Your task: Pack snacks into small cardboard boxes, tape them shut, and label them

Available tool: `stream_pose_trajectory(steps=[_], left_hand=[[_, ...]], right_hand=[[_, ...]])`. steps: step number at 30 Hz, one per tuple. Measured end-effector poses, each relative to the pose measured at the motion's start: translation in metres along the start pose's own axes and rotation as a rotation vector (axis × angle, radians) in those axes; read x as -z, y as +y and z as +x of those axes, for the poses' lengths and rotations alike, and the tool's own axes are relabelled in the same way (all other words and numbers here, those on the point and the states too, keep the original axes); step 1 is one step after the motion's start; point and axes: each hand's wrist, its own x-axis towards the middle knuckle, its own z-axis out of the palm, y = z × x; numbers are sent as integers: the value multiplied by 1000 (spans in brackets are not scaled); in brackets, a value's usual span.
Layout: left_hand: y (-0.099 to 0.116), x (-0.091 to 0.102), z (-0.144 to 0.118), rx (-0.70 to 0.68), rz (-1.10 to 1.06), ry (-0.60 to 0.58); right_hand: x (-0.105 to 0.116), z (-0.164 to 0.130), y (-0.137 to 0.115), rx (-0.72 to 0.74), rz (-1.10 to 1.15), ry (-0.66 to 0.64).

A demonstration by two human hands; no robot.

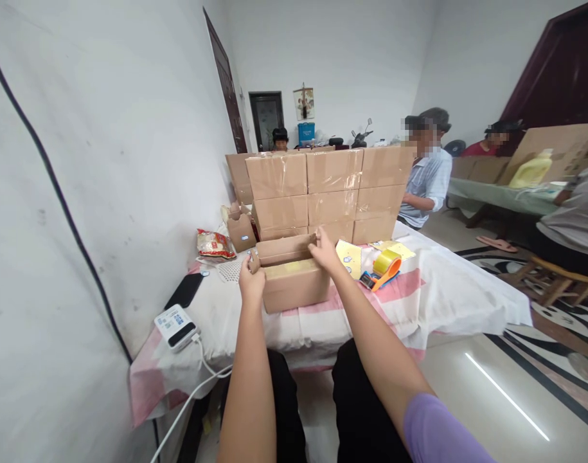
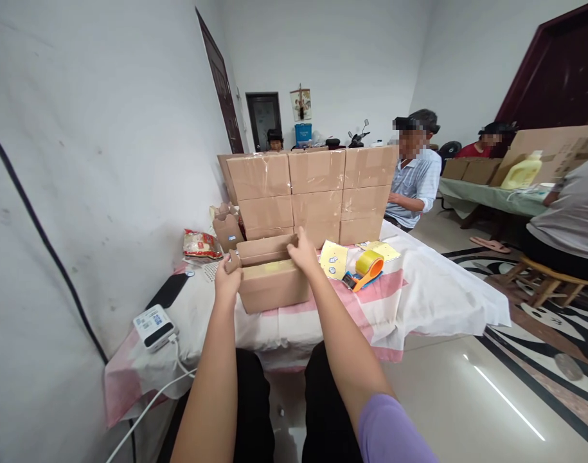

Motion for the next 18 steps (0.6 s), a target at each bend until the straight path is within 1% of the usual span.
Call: stream_pose_trajectory(steps=[1, 2, 5, 9, 12, 14, 16, 18], left_hand=[[3, 1, -1, 14, 4, 9], [6, 3, -2, 34, 8, 24], [17, 9, -6, 39, 17, 24], [27, 16, -10, -25, 15, -70], [29, 21, -13, -86, 28, -171], [29, 24, -14, -118, 57, -217], [31, 26, -16, -139, 93, -223], [35, 27, -19, -164, 116, -203]], right_hand=[[1, 1, 3, 10, 67, 22], [2, 1, 5, 23, 87, 29], [7, -4, 5, 51, -21, -22], [11, -14, -9, 38, -156, -21], [13, -19, -16, 25, -269, -24], [13, -22, -17, 23, -288, -34], [12, -24, -15, 43, -281, -53], [11, -26, -13, 88, -288, -72]])
